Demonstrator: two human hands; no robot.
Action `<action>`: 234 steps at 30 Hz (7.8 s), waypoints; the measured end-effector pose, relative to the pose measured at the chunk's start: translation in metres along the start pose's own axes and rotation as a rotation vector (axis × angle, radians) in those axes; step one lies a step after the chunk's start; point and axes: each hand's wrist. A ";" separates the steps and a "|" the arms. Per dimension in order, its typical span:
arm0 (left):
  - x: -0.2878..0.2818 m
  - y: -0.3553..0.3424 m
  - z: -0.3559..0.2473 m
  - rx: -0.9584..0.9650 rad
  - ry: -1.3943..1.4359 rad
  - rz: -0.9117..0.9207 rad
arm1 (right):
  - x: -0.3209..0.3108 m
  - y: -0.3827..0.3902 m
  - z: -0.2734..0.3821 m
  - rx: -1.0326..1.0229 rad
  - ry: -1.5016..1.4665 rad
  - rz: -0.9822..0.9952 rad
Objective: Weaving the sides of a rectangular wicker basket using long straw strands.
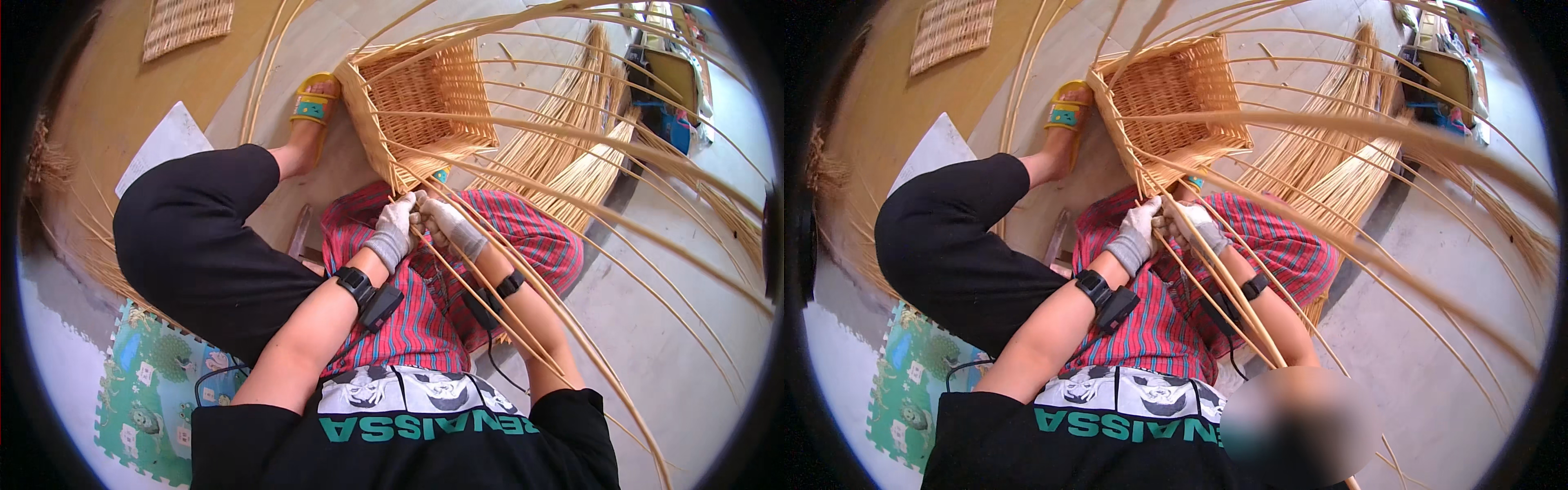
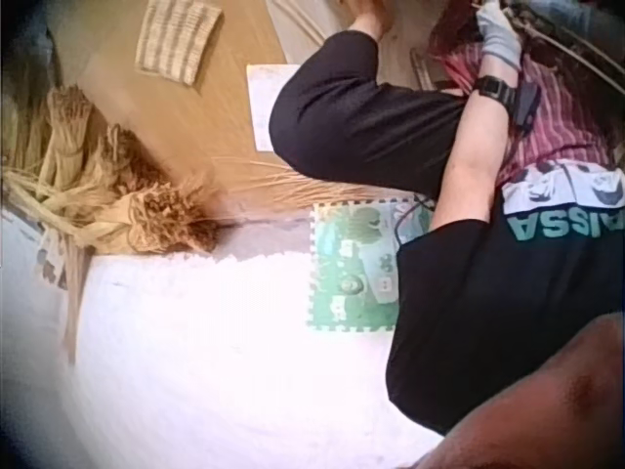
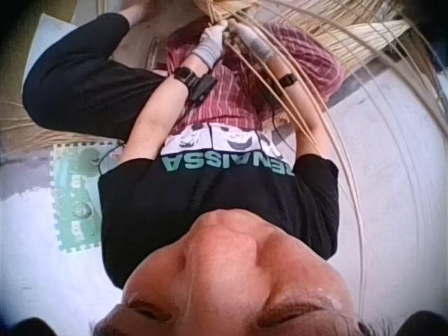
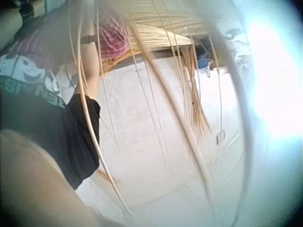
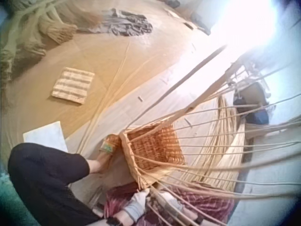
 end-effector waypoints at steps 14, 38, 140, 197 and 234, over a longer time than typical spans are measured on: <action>0.012 0.020 0.002 -0.161 0.054 -0.108 | -0.006 0.002 -0.020 0.053 -0.102 -0.084; 0.033 0.022 -0.105 0.531 -0.016 0.108 | 0.011 -0.003 0.078 -0.409 0.151 0.219; 0.010 0.014 -0.022 0.689 -1.431 -0.079 | -0.037 0.044 0.011 -0.180 0.087 0.027; 0.077 0.251 -0.138 1.361 -1.545 0.651 | -0.079 0.124 -0.058 -1.357 -0.314 -0.399; 0.018 0.243 -0.136 1.124 -1.424 0.500 | -0.074 0.048 0.014 -1.279 -0.372 -0.264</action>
Point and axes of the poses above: each hand's wrist, its own y-axis away from the middle knuckle, its own x-axis out of the palm, z = x × y, and after that the axes turned 2 degrees about -y, right-handed
